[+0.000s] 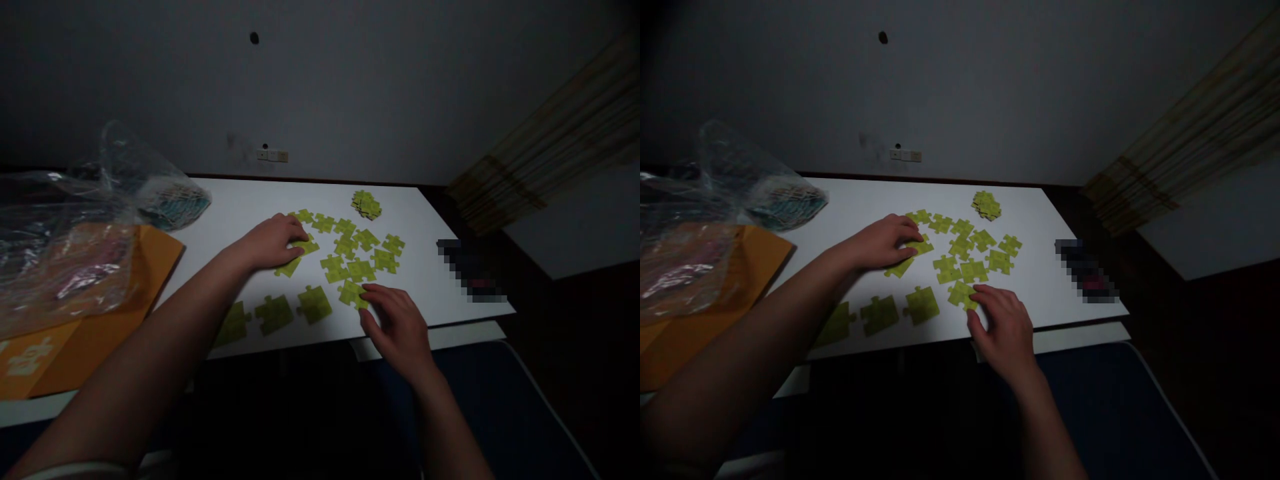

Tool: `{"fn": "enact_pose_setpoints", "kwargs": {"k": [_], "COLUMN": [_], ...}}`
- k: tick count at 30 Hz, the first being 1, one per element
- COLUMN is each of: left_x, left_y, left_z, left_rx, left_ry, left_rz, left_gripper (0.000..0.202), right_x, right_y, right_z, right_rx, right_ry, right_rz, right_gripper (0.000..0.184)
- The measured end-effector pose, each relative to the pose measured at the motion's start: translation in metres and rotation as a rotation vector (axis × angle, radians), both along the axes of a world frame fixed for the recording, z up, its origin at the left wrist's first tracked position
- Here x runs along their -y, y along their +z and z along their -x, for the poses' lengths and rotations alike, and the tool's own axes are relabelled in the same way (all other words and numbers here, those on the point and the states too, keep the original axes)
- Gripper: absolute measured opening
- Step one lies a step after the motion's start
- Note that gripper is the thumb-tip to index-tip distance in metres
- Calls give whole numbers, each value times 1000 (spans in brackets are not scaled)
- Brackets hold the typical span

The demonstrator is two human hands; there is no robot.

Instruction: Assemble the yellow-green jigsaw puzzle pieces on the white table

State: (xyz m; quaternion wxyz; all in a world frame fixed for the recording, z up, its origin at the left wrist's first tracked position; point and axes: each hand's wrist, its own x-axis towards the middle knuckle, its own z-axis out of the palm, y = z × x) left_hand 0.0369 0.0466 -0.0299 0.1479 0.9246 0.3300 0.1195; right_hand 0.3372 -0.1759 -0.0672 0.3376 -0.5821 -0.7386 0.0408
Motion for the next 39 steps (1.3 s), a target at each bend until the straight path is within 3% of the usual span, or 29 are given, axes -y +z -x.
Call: {"fn": "enact_pose_setpoints", "kwargs": {"k": [10,23,39], "left_x": [4,5,7], "left_y": [-3,-2,-4], "left_z": [-8,-13,-16], "left_rx": [30,70,40], "left_ry": [-38,-51,-5], "left_rz": [-10,38,-20], "left_gripper": [50,45,44], "right_x": [-1,-1,-2], "right_y": [0,0,-1], "right_z": [3,3,5], "right_rx": [7,7,7], "right_ry": [-25,-39,-57], "right_rz": [-9,-17,-9], "right_gripper": [19,20,14]}}
